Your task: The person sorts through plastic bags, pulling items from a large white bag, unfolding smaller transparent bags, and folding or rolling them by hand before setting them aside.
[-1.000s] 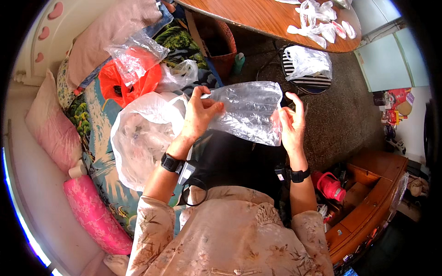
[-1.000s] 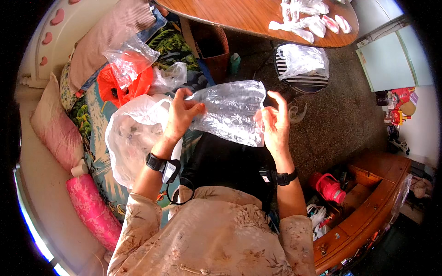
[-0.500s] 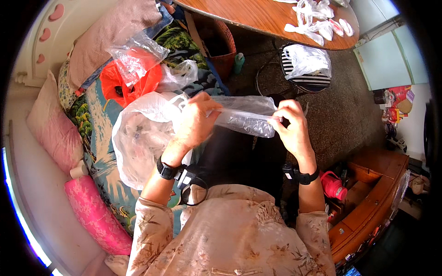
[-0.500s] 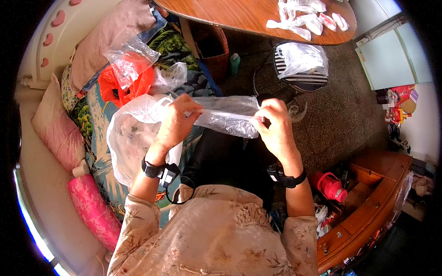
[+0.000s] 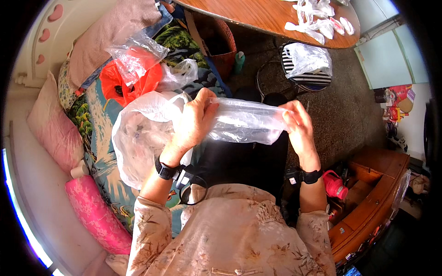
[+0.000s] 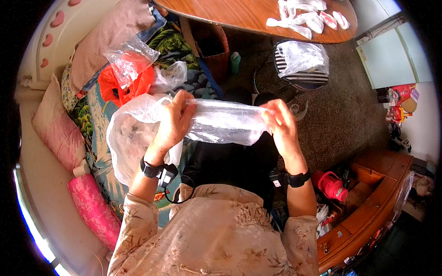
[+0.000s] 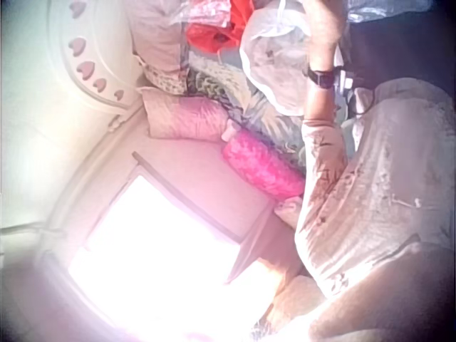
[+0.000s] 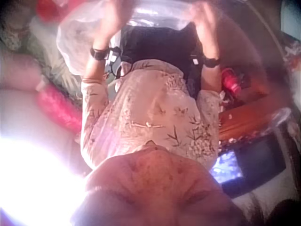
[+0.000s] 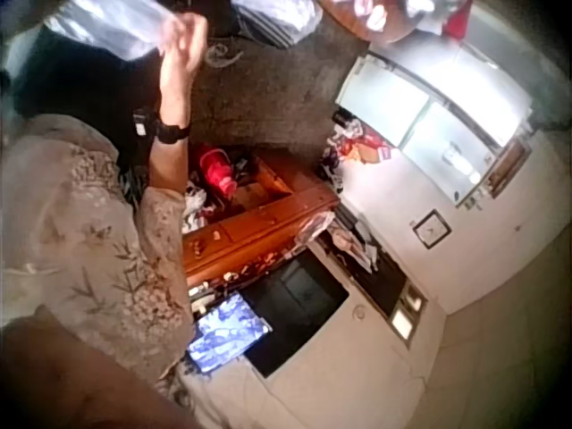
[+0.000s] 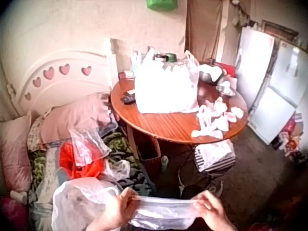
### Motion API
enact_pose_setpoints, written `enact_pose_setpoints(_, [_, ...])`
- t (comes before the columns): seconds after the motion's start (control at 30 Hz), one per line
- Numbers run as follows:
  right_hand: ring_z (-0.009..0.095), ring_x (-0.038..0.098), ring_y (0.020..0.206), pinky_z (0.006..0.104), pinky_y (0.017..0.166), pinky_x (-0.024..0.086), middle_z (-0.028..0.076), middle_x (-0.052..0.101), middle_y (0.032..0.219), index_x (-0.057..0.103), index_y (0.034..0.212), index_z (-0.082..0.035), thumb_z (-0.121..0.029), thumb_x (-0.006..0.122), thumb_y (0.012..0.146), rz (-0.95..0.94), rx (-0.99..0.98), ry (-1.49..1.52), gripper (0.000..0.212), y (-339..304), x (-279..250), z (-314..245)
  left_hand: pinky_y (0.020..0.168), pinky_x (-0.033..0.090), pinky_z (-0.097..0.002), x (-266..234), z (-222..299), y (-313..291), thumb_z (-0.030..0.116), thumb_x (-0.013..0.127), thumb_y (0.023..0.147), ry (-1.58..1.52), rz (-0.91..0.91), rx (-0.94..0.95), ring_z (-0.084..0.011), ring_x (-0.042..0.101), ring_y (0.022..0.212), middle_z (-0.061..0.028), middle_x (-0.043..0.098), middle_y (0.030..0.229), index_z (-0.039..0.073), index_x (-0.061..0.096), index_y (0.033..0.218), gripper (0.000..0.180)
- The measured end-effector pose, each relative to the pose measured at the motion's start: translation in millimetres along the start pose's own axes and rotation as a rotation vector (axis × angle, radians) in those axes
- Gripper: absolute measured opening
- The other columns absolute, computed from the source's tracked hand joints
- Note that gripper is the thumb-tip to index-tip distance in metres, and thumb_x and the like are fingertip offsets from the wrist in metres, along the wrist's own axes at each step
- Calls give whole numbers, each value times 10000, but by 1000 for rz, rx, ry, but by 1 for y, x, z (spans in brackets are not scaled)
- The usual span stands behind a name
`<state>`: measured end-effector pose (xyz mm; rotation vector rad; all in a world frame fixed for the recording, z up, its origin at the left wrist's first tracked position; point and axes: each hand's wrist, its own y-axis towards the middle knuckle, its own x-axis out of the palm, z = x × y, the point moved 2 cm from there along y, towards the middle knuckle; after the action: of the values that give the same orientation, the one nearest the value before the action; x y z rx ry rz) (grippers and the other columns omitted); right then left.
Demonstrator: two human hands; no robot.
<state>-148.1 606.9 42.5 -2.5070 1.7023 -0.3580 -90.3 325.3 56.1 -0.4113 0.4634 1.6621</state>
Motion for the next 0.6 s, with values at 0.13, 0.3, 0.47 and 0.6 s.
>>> enact_pose_setpoints(0.13, [122, 645, 742, 234, 603, 523, 32, 642, 896, 526, 1186, -43, -142, 619, 961, -251, 202, 171, 263, -4, 10, 2, 551, 407, -283, -1, -1, 2, 36, 577, 962, -50, 4, -22, -84, 479, 585, -38, 549, 644, 24, 554, 1027, 70])
enact_pose_setpoints(0.3, [79, 561, 565, 239, 450, 472, 47, 632, 836, 613, 975, -21, -161, 585, 1002, -180, 56, 215, 146, -10, -5, 3, 631, 438, -226, -5, -12, -1, -24, 559, 960, -255, -78, -45, -50, 530, 715, 14, 607, 786, 22, 604, 1062, 120])
enact_pose_setpoints(0.47, [76, 534, 609, 228, 472, 476, 29, 561, 813, 620, 874, -4, -151, 530, 1020, -179, -83, 244, 226, -16, -16, -6, 688, 429, -198, -29, -24, 0, -40, 543, 957, -340, -94, -49, -33, 512, 756, 35, 602, 837, 20, 666, 955, 137])
enact_pose_setpoints(0.6, [102, 563, 647, 240, 513, 496, 58, 565, 846, 625, 869, 27, -85, 481, 984, -212, -66, 85, 215, -19, -16, -24, 891, 478, -307, -55, -30, 7, 60, 609, 931, -25, -132, 45, -176, 613, 1009, -72, 650, 1039, 14, 649, 1092, 172])
